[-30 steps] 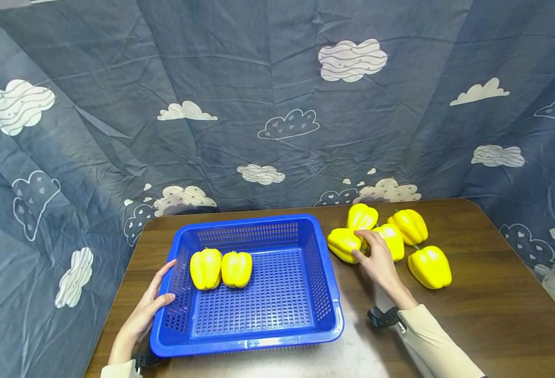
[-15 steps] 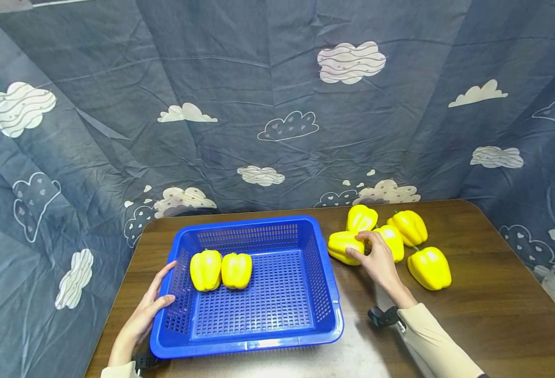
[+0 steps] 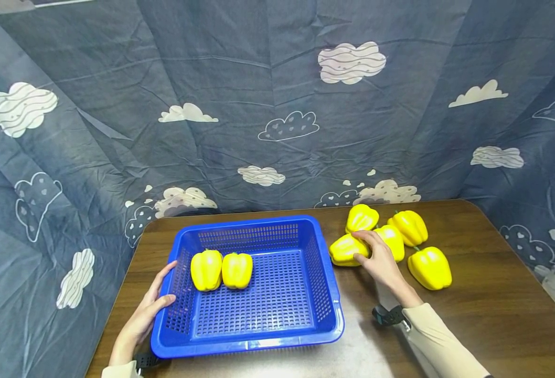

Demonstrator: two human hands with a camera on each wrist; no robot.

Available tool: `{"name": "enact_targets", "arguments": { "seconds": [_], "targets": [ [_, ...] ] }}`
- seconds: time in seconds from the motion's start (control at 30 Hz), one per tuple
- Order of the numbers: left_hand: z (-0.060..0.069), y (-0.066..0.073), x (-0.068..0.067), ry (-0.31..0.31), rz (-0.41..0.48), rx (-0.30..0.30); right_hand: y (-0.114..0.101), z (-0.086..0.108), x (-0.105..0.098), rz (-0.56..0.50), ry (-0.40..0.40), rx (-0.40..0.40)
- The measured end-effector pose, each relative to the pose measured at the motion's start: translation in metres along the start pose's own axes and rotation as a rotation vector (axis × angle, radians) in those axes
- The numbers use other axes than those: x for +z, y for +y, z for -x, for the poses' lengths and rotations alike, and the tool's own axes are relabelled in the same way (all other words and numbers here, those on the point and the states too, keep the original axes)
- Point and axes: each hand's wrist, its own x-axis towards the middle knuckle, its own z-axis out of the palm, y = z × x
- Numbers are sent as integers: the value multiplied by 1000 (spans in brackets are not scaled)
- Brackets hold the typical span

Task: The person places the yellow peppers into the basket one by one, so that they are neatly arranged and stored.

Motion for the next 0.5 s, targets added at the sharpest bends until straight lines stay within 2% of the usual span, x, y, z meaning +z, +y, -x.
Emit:
{"name": "enact_targets", "arguments": {
  "seconds": [0.23,0.5],
  "targets": [
    [1,-1,0,7,-16,-4,-6,1,-2,-18,-44,-10],
    [0,0,0,9,-26,4,-12,7,5,-28,-31,4]
  ]
}}
